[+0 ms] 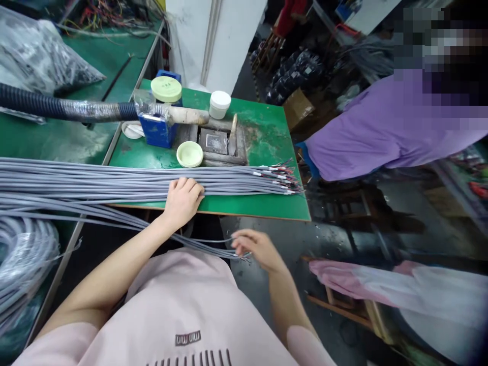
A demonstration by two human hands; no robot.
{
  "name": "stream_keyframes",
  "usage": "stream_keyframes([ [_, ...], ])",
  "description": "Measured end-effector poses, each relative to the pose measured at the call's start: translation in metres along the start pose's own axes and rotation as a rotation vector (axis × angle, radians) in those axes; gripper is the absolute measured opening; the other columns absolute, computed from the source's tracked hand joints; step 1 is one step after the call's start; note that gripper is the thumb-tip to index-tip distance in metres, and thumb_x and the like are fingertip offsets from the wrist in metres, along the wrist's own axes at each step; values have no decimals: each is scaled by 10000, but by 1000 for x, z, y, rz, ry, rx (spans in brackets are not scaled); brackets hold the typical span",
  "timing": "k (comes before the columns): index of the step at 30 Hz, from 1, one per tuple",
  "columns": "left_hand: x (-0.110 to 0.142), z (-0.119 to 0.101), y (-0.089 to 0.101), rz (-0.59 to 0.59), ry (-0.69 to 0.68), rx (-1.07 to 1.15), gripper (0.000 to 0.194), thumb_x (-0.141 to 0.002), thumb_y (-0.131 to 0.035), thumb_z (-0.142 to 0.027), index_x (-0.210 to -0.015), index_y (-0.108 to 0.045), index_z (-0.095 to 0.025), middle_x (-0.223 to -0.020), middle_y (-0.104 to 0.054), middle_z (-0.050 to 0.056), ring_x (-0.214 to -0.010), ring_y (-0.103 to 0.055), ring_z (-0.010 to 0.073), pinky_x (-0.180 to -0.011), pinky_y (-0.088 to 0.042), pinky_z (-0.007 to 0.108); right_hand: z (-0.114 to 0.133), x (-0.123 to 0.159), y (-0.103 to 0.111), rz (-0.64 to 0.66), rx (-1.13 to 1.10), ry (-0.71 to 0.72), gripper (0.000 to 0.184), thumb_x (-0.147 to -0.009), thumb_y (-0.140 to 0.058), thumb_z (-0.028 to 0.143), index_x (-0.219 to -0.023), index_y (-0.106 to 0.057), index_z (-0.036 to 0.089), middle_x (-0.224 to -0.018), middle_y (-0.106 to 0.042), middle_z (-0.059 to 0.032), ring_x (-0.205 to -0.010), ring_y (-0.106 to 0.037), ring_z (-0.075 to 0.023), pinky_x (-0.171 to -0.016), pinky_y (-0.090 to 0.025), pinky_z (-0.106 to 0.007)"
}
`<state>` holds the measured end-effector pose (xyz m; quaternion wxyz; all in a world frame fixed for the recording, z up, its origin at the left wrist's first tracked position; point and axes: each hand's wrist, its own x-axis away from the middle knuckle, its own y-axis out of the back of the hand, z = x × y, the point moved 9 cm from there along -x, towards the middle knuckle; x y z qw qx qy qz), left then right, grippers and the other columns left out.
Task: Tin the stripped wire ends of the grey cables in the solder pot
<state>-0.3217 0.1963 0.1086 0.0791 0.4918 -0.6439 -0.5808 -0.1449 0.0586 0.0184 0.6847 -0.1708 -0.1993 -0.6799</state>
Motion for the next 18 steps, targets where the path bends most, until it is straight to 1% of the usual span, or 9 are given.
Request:
stream_keyframes([
  [2,-3,-4,7,16,-3,51,70,-892,-546,-245,-879,-592,-193,-867,-649,68,-858,-541,250,-741,-342,391,16,-16,-55,262,-150,-17,361,-718,-699,456,-968,-659,199,-784,-696,-44,-548,-624,-144,-479,-502,-277],
  [3,-3,-6,13,7,-5,86,79,-905,-526,-247,-891,-580,-191,-863,-653,59,-839,-550,237,-740,-347,383,30,-23,-65,283,-248,19,400,-717,-704,455,-1043,-636,234,-860,-703,-41,-561,-625,-143,-453,-481,-262],
  [4,-2,-9,21,-12,-9,122,89,-915,-508,-254,-903,-571,-191,-858,-657,51,-817,-558,224,-734,-352,374,47,-30,-65,236,-353,89,416,-726,-693,460,-1088,-613,270,-944,-701,-38,-589,-630,-143,-440,-463,-249],
  [6,4,-15,38,-60,-17,186,104,-924,-498,-273,-905,-562,-193,-843,-661,42,-782,-570,204,-711,-365,355,81,-35,-31,-30,-514,284,382,-761,-641,477,-1098,-592,305,-1040,-680,-29,-615,-610,-127,-424,-417,-220],
  [9,18,-24,46,-32,-40,283,108,-915,-519,-275,-855,-562,-197,-796,-655,31,-746,-564,184,-683,-388,337,118,-8,38,-490,-545,578,309,-814,-554,493,-1047,-581,293,-918,-669,-7,-513,-512,-90,-406,-359,-201],
  [11,28,-27,39,52,-40,369,101,-905,-539,-263,-836,-571,-197,-778,-654,24,-740,-558,175,-695,-409,336,133,19,64,-679,-476,756,248,-863,-507,466,-1015,-579,283,-747,-633,25,-444,-443,-79,-413,-346,-201],
  [12,31,-28,36,86,-28,423,89,-896,-560,-269,-851,-584,-196,-795,-662,27,-756,-563,175,-713,-423,339,138,29,67,-711,-409,814,225,-883,-496,445,-996,-588,273,-672,-605,36,-427,-427,-81,-416,-342,-203],
  [14,35,-26,31,114,26,571,116,-870,-612,-296,-929,-620,-196,-863,-681,41,-815,-584,180,-759,-454,350,142,34,53,-640,-179,809,222,-905,-491,413,-972,-625,251,-575,-571,36,-427,-444,-98,-422,-347,-218],
  [18,35,-9,29,37,277,965,245,-829,-666,-355,-1011,-672,-192,-823,-677,43,-793,-619,168,-747,-507,330,123,16,-24,-218,373,625,263,-922,-467,359,-1029,-678,245,-587,-609,17,-505,-537,-131,-522,-442,-260],
])
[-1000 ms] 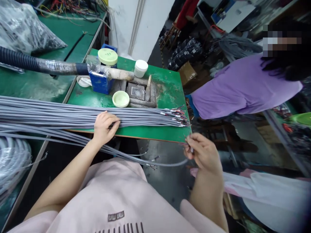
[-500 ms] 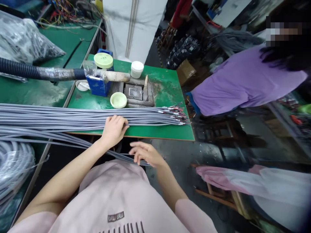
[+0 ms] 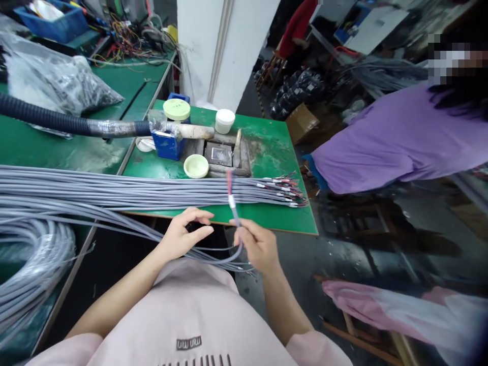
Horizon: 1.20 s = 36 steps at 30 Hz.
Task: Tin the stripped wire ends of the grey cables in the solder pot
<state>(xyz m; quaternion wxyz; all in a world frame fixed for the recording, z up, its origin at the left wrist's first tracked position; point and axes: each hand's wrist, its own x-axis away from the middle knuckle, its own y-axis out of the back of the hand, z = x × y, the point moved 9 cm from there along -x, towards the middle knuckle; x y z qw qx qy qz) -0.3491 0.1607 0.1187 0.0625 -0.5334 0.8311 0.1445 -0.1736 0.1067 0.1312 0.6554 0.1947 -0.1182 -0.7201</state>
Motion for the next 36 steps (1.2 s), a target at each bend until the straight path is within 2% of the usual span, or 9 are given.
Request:
stream_keyframes([
  [2,-1,11,7,-86,128,167,254,-798,-694,-383,-956,-694,-184,-770,-670,29,-717,-615,151,-703,-516,315,4,4,-26,126,64,43,277,-931,-440,333,-1047,-677,248,-600,-615,17,-517,-551,-131,-562,-464,-265],
  [4,0,21,15,-174,233,290,267,-755,-729,-399,-900,-702,-176,-750,-674,20,-676,-607,137,-683,-515,305,7,5,-39,177,74,67,285,-938,-423,316,-1054,-672,243,-599,-613,17,-521,-558,-132,-575,-468,-265],
  [8,2,30,27,-326,337,500,303,-678,-783,-407,-841,-708,-164,-688,-662,10,-636,-586,111,-649,-505,263,11,1,-49,237,68,97,281,-941,-413,290,-1029,-675,236,-593,-599,18,-531,-553,-131,-578,-455,-258],
  [11,-1,31,27,-358,393,663,315,-638,-810,-406,-774,-689,-148,-657,-642,-1,-592,-564,82,-612,-491,217,14,1,-53,284,45,145,295,-950,-402,274,-982,-688,210,-595,-585,15,-541,-542,-119,-576,-437,-243],
  [17,-10,29,22,-324,401,912,295,-640,-827,-343,-676,-629,-128,-655,-611,-6,-581,-563,70,-565,-496,178,10,0,-59,332,5,165,297,-961,-398,263,-1044,-673,186,-587,-568,22,-548,-537,-108,-569,-426,-226],
  [22,-11,27,5,-137,392,1157,262,-694,-796,-322,-728,-624,-127,-643,-568,-1,-562,-541,77,-469,-450,155,11,0,-62,358,-28,173,274,-956,-417,267,-1022,-669,183,-587,-571,28,-530,-531,-101,-569,-428,-227],
  [24,-11,27,2,-107,386,1226,280,-693,-799,-345,-770,-634,-133,-677,-575,5,-587,-555,87,-453,-442,153,10,-2,-62,361,-43,170,275,-957,-415,263,-1022,-668,179,-586,-567,30,-524,-527,-96,-564,-423,-224],
  [31,-11,33,9,-154,335,1112,319,-666,-823,-326,-649,-588,-112,-618,-573,3,-509,-526,63,-455,-439,148,3,-4,-66,380,-62,144,297,-961,-410,302,-1017,-674,177,-589,-562,25,-527,-528,-99,-551,-415,-223],
  [36,-9,38,-5,-72,414,1290,246,-697,-791,-296,-715,-607,-134,-621,-538,-2,-542,-510,74,-410,-391,124,8,-5,-69,432,-79,142,290,-960,-411,295,-1004,-671,174,-601,-566,18,-549,-530,-103,-570,-418,-228],
])
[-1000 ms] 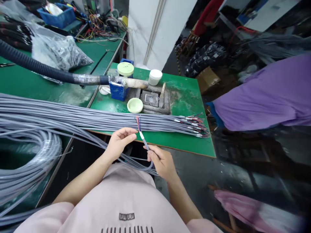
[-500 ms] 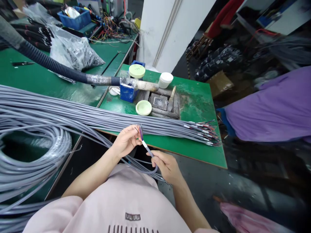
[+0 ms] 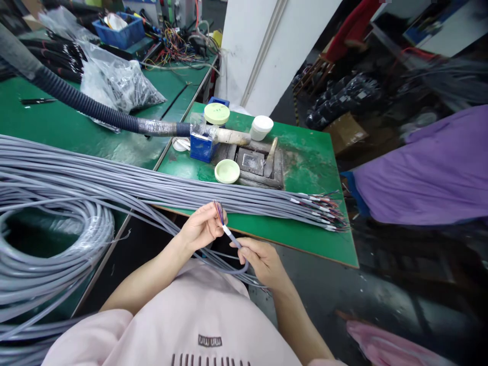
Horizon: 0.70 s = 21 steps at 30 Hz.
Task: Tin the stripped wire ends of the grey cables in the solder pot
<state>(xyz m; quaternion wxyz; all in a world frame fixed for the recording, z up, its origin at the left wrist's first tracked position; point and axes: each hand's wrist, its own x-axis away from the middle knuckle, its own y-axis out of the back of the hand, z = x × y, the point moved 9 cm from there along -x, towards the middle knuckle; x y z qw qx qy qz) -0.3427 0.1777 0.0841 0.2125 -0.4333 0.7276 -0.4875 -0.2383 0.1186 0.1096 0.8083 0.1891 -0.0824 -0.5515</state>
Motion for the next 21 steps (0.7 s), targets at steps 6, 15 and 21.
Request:
stream_keyframes([
  [6,0,-5,-12,177,17,-82,232,-642,-806,-264,-677,-622,-127,-571,-533,8,-490,-515,102,-370,-388,172,8,-2,-6,120,-30,35,278,-956,-411,259,-975,-673,168,-605,-563,17,-555,-516,-97,-571,-402,-223],
  [15,2,2,-1,159,50,-81,256,-634,-820,-287,-674,-622,-129,-546,-556,4,-474,-530,99,-379,-402,164,10,-1,-7,143,-8,43,288,-968,-407,277,-969,-672,164,-610,-576,12,-606,-529,-108,-615,-405,-229],
  [21,7,-7,-27,302,14,-137,245,-657,-796,-265,-661,-578,-155,-547,-512,-1,-490,-498,117,-356,-428,184,14,-2,-9,183,13,48,301,-972,-396,281,-907,-663,158,-612,-576,12,-598,-514,-103,-621,-399,-226],
])
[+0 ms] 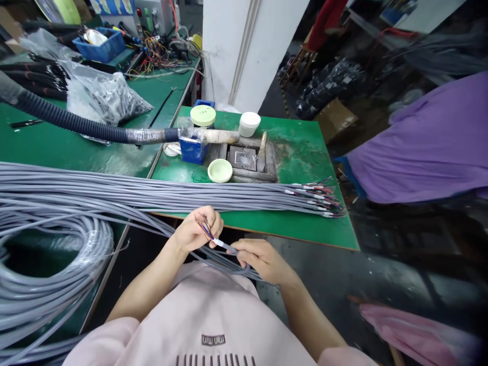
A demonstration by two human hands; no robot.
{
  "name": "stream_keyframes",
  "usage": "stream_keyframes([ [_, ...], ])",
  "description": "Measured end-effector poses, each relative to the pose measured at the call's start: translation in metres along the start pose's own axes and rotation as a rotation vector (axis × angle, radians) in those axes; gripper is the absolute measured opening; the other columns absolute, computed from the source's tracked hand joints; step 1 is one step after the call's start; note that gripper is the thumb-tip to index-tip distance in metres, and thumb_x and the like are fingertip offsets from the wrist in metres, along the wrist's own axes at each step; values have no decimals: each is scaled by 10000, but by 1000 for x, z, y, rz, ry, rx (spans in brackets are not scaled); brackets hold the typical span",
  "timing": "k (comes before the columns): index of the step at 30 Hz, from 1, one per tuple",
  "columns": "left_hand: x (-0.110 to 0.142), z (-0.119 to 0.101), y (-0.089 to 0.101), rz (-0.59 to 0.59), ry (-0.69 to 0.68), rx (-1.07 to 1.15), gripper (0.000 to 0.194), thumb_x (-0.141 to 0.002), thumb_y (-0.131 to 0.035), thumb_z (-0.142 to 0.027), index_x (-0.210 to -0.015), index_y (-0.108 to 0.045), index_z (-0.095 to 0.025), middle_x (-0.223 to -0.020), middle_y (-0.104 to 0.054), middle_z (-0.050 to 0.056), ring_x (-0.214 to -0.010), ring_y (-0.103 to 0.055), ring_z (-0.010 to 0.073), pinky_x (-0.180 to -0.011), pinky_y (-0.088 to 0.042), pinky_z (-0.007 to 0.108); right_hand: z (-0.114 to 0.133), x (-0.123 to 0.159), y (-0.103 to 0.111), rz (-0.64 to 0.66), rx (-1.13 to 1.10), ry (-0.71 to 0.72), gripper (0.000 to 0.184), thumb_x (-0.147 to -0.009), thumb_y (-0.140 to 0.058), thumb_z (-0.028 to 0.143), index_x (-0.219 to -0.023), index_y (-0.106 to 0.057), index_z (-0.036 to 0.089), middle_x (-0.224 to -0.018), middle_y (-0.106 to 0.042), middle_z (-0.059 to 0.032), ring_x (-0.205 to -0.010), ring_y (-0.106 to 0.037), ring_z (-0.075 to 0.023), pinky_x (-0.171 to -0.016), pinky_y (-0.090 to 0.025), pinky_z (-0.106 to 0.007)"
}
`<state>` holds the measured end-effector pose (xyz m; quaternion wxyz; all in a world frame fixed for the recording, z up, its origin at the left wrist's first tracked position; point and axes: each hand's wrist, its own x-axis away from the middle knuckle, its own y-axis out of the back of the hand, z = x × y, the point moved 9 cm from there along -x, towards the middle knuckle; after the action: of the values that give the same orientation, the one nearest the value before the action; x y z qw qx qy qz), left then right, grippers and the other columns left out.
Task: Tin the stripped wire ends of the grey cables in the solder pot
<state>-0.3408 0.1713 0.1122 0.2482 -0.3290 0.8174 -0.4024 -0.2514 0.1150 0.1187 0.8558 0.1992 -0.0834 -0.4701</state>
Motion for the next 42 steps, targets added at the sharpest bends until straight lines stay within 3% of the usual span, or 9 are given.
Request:
stream_keyframes([
  [11,9,-14,5,78,42,-454,345,-628,-825,-450,-521,-666,-163,-508,-486,31,-525,-570,152,-453,-488,260,-5,-1,-2,56,-139,-17,316,-971,-405,308,-936,-675,146,-582,-571,16,-554,-496,-99,-567,-395,-219],
  [14,8,-16,2,89,34,-455,318,-681,-799,-419,-583,-676,-143,-582,-534,30,-467,-578,120,-431,-472,234,-8,0,1,81,-147,-33,296,-966,-409,285,-961,-676,158,-594,-577,15,-594,-514,-106,-606,-406,-227],
  [16,4,-15,2,20,-9,-389,262,-697,-796,-363,-660,-680,-131,-635,-566,20,-421,-571,98,-403,-464,211,-6,-2,4,53,-143,-43,271,-922,-508,298,-1136,-621,176,-656,-592,21,-634,-528,-111,-635,-418,-234],
  [20,-5,4,13,-245,-24,-258,236,-625,-840,-248,-682,-655,-113,-627,-613,5,-455,-608,107,-447,-510,202,2,-15,15,-189,-127,-65,782,-723,-761,308,-1399,-378,222,-764,-552,39,-639,-516,-102,-625,-436,-230],
  [25,-7,24,17,-461,-66,-80,275,-599,-854,-271,-679,-640,-117,-622,-641,-5,-534,-607,84,-555,-535,194,-3,-22,34,-603,-46,-88,425,-810,-652,314,-1216,-578,214,-611,-463,66,-551,-450,-91,-569,-423,-222],
  [29,-7,20,15,-538,-172,-86,277,-607,-848,-289,-694,-634,-136,-586,-623,-26,-509,-578,73,-542,-513,192,-7,-24,44,-712,-27,-70,211,-863,-581,341,-984,-691,207,-665,-590,10,-569,-527,-118,-576,-463,-255],
  [32,-7,12,18,-596,-253,-150,286,-633,-831,-335,-727,-633,-150,-617,-646,-22,-528,-589,79,-572,-514,205,3,-30,57,-704,69,-48,228,-884,-549,355,-774,-675,201,-682,-614,-19,-609,-556,-142,-602,-469,-276],
  [36,-2,-11,20,-590,-357,-449,206,-744,-747,-325,-859,-649,-185,-774,-701,17,-703,-654,136,-720,-533,275,17,-55,90,-659,264,-63,280,-863,-549,357,-641,-581,188,-593,-540,4,-563,-484,-127,-567,-394,-262],
  [42,30,-57,15,-634,-644,-1493,165,-804,-666,-232,-968,-674,-224,-1038,-697,68,-1071,-601,242,-1078,-333,466,1,-127,128,-479,484,-130,341,-794,-556,303,-498,-443,177,-494,-386,39,-522,-362,-96,-540,-265,-254],
])
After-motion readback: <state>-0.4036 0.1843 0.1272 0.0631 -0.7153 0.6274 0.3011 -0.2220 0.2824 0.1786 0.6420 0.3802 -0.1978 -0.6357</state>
